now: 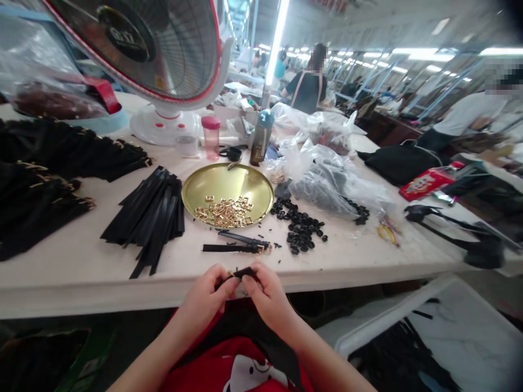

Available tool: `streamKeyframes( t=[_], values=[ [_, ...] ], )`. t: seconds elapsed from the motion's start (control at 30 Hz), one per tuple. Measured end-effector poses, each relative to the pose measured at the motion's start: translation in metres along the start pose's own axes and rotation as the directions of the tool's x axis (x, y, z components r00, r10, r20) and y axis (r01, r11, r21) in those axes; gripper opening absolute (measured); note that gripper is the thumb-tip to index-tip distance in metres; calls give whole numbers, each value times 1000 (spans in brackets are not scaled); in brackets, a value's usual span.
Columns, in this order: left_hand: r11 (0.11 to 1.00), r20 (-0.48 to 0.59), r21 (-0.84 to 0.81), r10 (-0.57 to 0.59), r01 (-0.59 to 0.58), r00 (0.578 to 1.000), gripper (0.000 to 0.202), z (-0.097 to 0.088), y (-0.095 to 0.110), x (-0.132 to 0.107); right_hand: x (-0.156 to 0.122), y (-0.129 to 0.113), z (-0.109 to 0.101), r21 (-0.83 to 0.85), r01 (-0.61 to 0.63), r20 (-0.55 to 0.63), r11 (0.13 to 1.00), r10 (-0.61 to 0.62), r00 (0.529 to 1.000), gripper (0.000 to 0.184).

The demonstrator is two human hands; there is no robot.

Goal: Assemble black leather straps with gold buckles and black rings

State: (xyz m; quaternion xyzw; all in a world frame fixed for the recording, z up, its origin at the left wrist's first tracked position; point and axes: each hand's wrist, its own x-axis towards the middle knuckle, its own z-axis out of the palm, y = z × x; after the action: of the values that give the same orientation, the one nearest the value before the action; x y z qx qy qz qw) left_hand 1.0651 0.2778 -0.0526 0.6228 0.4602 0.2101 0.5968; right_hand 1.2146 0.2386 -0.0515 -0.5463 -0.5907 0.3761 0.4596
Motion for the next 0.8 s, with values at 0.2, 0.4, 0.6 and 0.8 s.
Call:
streamKeyframes(
  t=[0.2, 0.4, 0.6, 0.8],
  values=[
    [987, 63, 140, 73, -81, 995, 32, 6, 10, 13, 15, 19, -56, -194, -26, 25, 981, 31, 999, 24],
    [984, -8, 177, -11, 13, 1000, 32, 5, 6, 35, 85, 73, -154, -745, -260, -301, 615, 39, 953, 21],
    [985, 18, 154, -76, 72, 997, 32, -3, -5, 51, 118, 85, -185, -897, -287, -255, 335, 139, 957, 20],
    [984, 48, 154, -93, 84, 995, 33, -5, -6, 60, 126, 83, -168, -926, -171, -132, 336, 137, 982, 22]
  ],
)
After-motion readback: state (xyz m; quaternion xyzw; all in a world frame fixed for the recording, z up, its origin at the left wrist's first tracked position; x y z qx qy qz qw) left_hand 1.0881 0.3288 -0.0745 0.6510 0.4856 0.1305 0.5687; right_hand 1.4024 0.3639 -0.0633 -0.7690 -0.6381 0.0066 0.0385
